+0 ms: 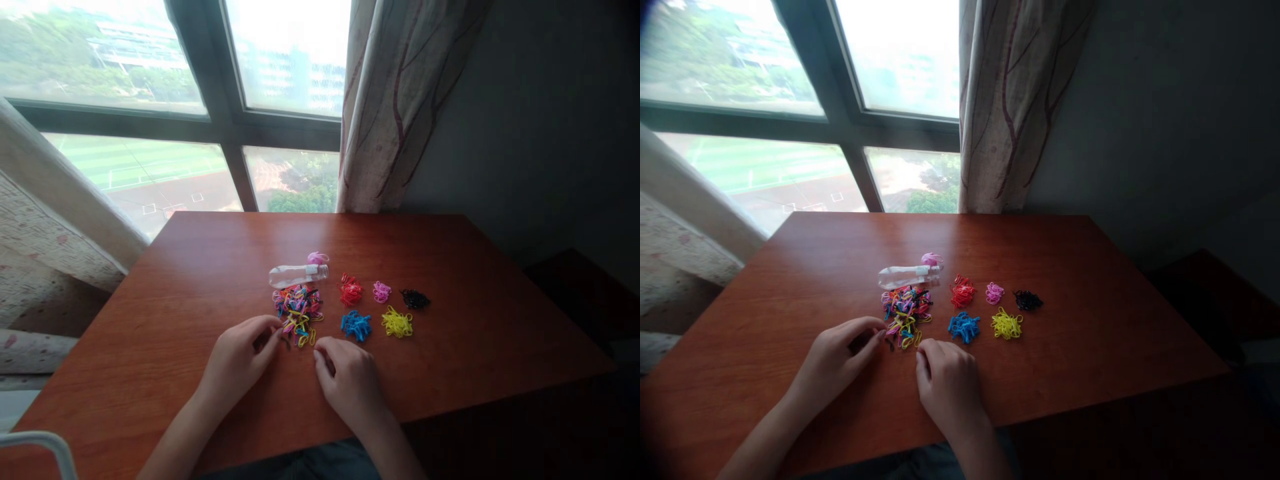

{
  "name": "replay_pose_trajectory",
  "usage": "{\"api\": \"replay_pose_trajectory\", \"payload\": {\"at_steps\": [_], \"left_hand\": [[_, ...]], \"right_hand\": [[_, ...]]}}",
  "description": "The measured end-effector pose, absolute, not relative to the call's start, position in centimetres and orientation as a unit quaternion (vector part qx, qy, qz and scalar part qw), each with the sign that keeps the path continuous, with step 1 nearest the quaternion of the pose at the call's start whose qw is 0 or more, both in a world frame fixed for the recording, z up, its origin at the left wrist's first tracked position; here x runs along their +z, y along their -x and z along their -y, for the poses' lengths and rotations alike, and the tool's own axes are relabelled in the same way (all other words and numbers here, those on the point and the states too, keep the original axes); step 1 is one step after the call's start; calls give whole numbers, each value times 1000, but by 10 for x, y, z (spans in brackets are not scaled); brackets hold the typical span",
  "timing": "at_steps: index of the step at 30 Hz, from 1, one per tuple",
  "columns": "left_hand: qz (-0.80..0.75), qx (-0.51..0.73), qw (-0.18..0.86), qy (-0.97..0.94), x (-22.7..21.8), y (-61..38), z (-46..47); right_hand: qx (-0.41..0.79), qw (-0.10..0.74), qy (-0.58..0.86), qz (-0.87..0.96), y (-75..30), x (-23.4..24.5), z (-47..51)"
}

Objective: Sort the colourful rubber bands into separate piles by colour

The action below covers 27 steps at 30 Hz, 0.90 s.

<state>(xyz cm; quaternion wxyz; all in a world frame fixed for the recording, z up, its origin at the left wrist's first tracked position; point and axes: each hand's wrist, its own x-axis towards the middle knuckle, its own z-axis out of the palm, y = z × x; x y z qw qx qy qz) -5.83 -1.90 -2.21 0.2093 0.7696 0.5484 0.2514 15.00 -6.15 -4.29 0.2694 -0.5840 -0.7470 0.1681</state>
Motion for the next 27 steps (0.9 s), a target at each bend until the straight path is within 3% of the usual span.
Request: {"api": "replay_pose_trajectory", "payload": {"at_steps": [19,27], "left_hand": [[-564,221,175,-776,-34,57,33],[-563,228,180,-774,-34,58,33]], "right_hand": [[123,251,642,714,-139,-45,57],[164,328,628,686,-145,-47,62]]}}
